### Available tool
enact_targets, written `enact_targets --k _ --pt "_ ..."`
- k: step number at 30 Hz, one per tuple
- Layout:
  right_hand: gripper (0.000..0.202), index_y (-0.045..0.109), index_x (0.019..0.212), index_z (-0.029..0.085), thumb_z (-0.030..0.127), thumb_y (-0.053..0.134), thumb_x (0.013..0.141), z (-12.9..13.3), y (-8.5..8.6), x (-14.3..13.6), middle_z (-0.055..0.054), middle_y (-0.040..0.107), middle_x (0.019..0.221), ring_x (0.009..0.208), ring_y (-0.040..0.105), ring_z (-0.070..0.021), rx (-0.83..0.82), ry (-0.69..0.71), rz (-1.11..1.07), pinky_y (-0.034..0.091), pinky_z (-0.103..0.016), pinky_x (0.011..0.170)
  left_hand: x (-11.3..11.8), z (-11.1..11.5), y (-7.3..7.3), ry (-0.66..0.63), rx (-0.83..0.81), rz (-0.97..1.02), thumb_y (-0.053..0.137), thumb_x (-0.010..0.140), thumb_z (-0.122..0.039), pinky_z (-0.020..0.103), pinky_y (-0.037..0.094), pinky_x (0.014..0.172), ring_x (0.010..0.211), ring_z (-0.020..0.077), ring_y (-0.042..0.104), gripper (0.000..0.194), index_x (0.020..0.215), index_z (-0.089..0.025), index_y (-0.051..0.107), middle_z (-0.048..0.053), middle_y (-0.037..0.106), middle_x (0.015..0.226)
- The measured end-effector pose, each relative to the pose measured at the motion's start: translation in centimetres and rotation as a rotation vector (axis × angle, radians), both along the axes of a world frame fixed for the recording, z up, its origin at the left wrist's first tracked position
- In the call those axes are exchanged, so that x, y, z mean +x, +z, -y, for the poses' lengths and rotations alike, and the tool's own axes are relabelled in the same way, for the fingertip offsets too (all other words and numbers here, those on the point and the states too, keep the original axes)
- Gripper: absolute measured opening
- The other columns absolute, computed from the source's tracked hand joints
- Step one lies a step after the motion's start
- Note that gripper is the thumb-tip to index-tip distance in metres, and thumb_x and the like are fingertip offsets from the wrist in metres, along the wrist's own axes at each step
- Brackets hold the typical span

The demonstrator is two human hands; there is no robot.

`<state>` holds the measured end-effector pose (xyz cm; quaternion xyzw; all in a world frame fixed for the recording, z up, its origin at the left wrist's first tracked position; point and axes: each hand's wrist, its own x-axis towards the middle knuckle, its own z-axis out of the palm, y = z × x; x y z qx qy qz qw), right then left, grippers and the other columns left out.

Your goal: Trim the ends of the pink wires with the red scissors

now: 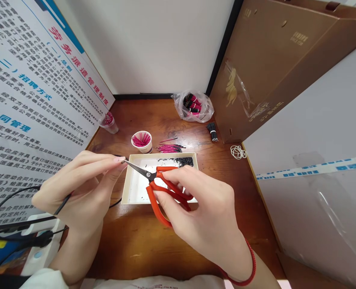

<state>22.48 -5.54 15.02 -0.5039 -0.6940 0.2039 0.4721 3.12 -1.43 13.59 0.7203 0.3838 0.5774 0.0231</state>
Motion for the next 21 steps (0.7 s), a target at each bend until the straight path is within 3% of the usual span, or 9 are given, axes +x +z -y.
enact_targets --k 10,21 --pt "0.019 0.063 0.087 0.024 0.009 0.069 0.077 -0.41 0.05 -0.09 0.005 0.068 0.072 0.054 0.058 -0.0100 0.019 -0.039 0.018 0.051 -0.024 0.048 -0.08 -0.02 0.04 -0.003 0.016 -0.010 0.074 0.083 -0.004 0.029 0.052 0.057 0.066 0.0126 0.065 0.029 0.098 -0.029 0.077 -0.002 0.079 0.087" --pt "0.023 0.061 0.087 0.024 0.005 0.066 0.075 -0.33 0.52 -0.34 0.004 0.069 0.072 0.053 0.057 -0.0100 0.014 0.017 0.035 0.051 -0.024 0.049 -0.14 0.00 0.06 -0.013 0.027 -0.007 0.075 0.082 -0.003 0.028 0.051 0.058 0.067 0.0124 0.066 0.027 0.097 -0.026 0.076 -0.001 0.078 0.086"
